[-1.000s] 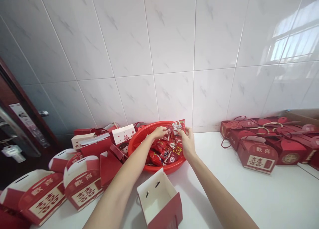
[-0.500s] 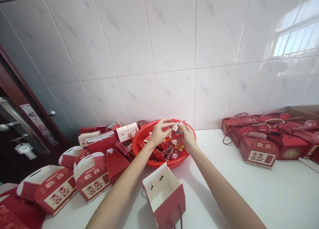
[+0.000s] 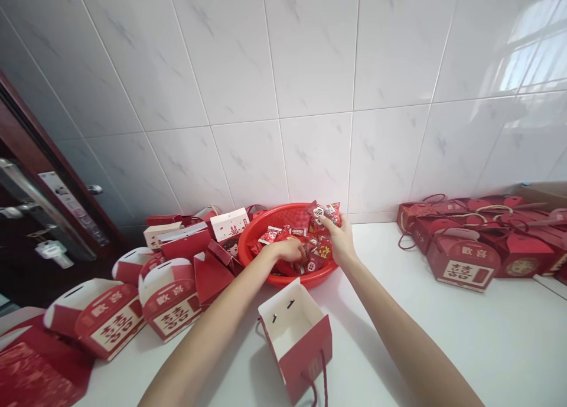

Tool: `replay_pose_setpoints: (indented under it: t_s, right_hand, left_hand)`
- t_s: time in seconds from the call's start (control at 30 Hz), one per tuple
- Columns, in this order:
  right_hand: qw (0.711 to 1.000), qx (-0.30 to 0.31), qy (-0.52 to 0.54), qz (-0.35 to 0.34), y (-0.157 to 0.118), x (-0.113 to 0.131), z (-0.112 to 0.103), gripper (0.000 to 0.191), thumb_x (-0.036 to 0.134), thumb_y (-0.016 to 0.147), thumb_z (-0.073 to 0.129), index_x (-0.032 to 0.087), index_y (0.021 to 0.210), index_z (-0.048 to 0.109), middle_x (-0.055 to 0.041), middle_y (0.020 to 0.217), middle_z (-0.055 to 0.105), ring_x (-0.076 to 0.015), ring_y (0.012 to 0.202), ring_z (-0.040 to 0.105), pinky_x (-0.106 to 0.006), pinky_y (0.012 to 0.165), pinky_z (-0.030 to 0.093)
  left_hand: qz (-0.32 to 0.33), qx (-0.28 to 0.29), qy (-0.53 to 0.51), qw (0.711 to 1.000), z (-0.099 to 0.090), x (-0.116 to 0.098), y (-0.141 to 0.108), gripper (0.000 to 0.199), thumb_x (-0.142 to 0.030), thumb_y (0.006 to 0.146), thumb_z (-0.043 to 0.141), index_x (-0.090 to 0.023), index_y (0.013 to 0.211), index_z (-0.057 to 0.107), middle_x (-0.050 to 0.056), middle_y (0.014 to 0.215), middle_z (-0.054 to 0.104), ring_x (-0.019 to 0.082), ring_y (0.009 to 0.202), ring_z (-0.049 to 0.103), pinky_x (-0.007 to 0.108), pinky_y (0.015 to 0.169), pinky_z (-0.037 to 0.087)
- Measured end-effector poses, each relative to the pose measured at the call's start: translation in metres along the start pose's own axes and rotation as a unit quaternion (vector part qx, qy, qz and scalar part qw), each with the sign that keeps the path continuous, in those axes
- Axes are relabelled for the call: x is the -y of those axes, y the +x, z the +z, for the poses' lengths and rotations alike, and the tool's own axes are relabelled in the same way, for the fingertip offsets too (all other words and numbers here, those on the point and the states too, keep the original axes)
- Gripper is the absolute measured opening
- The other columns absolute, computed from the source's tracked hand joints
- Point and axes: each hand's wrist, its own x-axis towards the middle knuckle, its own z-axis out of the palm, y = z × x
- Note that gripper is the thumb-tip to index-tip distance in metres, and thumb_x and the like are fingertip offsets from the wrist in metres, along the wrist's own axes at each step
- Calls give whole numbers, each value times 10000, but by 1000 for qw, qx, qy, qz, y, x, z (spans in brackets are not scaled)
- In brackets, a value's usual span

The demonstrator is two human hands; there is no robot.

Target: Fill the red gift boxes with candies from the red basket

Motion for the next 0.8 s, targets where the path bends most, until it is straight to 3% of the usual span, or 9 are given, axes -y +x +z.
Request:
replay_pose_setpoints:
  t_s: [0.1, 0.17, 0.37, 0.53, 0.67, 0.8]
  right_hand:
    - [1000, 0, -9, -23, -1, 0, 0, 365, 381, 620, 808, 229, 858, 576, 23, 801, 698, -190, 732, 660, -319, 673, 540]
    - [999, -2, -18, -31, -1, -1, 0, 361, 381, 623, 804, 229, 863, 581, 24, 806, 697, -188, 747, 658, -315, 686, 535]
    - [998, 7, -38, -42, -2, -1, 1, 368, 396, 644, 781, 229, 910, 588, 12, 838, 696, -196, 759, 651, -320, 670, 532]
    - [997, 7, -53, -51, -2, -1, 1, 356, 394, 641, 783, 228, 894, 596, 10, 832, 694, -193, 755, 645, -312, 663, 530]
    - [997, 17, -61, -49, -3, -1, 0, 351, 390, 645, 782, 230, 894, 594, 11, 823, 692, -194, 745, 642, -319, 672, 528]
    - [994, 24, -78, -68, -4, -1, -1, 330, 380, 651, 772, 223, 883, 597, 9, 825, 694, -194, 771, 637, -323, 714, 520]
  left_hand:
    - [-12, -22, 42, 999, -4, 2, 3, 497, -16, 637, 529, -173, 1050, 757, 91, 1143, 755, 250, 1055, 691, 291, 910, 519]
    - [-14, -42, 63, 997, -8, 3, 5, 569, -8, 668, 499, -182, 1164, 719, 81, 1273, 702, 235, 1170, 639, 270, 971, 479]
    - [-34, -18, 127, 991, -13, 7, 3, 483, 15, 718, 464, -176, 1043, 766, 37, 1057, 778, 181, 1004, 702, 207, 852, 510]
    - [-43, 30, 198, 979, -4, 6, 7, 490, -39, 749, 572, -265, 1146, 750, 25, 1164, 749, 197, 1068, 681, 223, 910, 507]
    - [-60, 43, 274, 959, 7, 0, 15, 522, -165, 757, 677, -235, 1274, 687, 160, 1366, 609, 323, 1132, 652, 380, 946, 525]
    - [-48, 42, 326, 943, 12, -3, 21, 468, -196, 785, 684, -158, 1252, 686, 235, 1311, 616, 360, 1120, 655, 426, 926, 535]
